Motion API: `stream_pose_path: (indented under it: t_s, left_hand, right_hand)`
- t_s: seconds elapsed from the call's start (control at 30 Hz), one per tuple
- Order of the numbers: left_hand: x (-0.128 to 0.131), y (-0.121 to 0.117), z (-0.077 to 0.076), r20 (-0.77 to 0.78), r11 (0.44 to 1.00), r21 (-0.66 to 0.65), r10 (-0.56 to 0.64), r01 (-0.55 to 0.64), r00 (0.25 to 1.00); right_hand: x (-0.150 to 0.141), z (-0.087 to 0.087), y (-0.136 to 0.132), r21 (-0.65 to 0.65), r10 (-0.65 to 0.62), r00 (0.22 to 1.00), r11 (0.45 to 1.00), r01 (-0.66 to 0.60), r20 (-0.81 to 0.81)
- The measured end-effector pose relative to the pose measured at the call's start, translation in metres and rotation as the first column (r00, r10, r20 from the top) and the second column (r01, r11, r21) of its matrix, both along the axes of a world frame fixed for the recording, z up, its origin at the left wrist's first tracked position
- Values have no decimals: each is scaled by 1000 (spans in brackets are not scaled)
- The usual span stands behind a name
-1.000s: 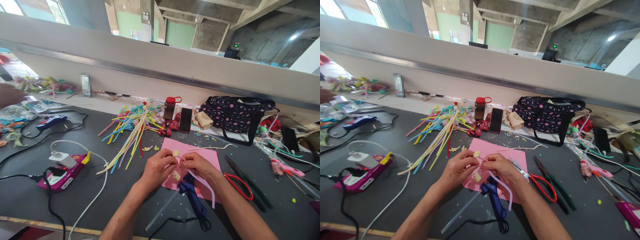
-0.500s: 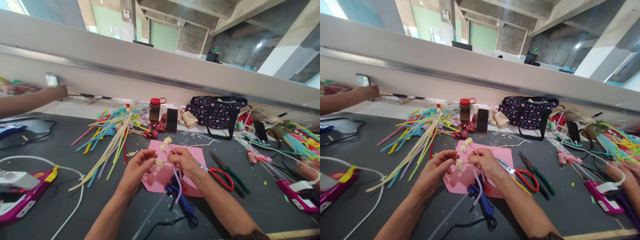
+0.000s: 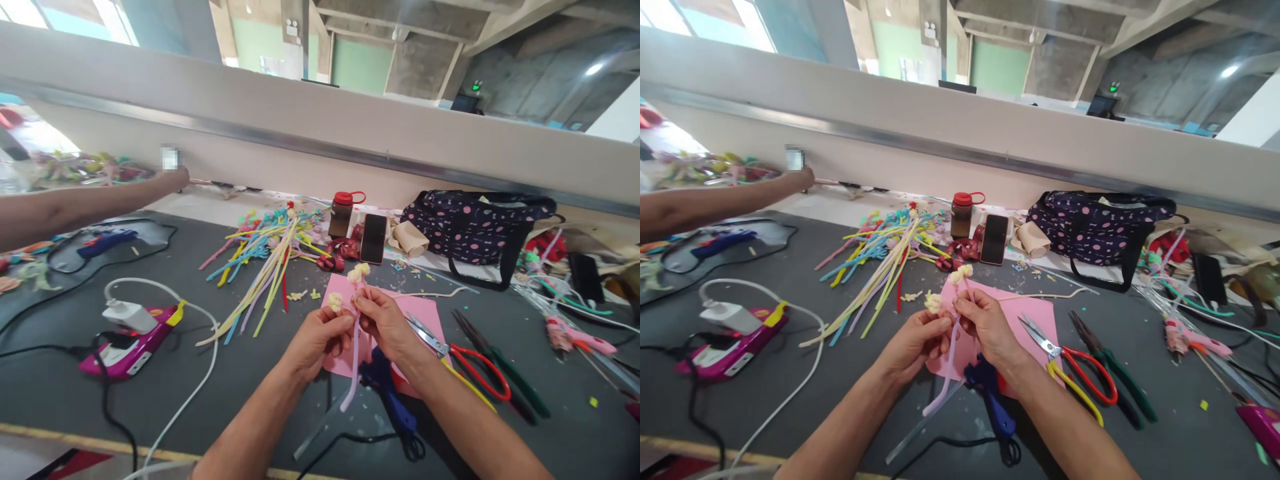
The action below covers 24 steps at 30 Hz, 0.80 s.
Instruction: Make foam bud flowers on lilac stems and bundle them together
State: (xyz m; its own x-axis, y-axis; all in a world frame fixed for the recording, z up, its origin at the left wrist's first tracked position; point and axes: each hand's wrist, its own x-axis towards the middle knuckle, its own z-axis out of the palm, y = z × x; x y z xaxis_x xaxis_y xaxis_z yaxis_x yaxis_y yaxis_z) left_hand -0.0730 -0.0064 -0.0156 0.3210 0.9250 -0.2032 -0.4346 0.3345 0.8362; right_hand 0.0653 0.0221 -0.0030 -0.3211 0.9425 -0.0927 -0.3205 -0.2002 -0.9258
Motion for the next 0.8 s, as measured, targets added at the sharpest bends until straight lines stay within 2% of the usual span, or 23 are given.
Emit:
stream_pose_path:
  t_s: [0.33,0.57,0.67,0.8]
  left_hand:
    - [2,-2,-1,-66,998,-44,-53,51,996]
    - [-6,3,0,-37,993,-21,116,-117,993]
    - [-8,5,0,-9,983,-20,181,-181,984]
    - [-9,4,1,-14,973,10,230,-230,973]
  right_hand:
    - [-5,-5,-4,42,-3,1000,999,2,17]
    - [4,-3,2,3,-145,989,989,145,1]
    - [7,-5,2,56,-174,984,983,173,23]
    - [7,-3,-4,171,-173,971,975,144,166]
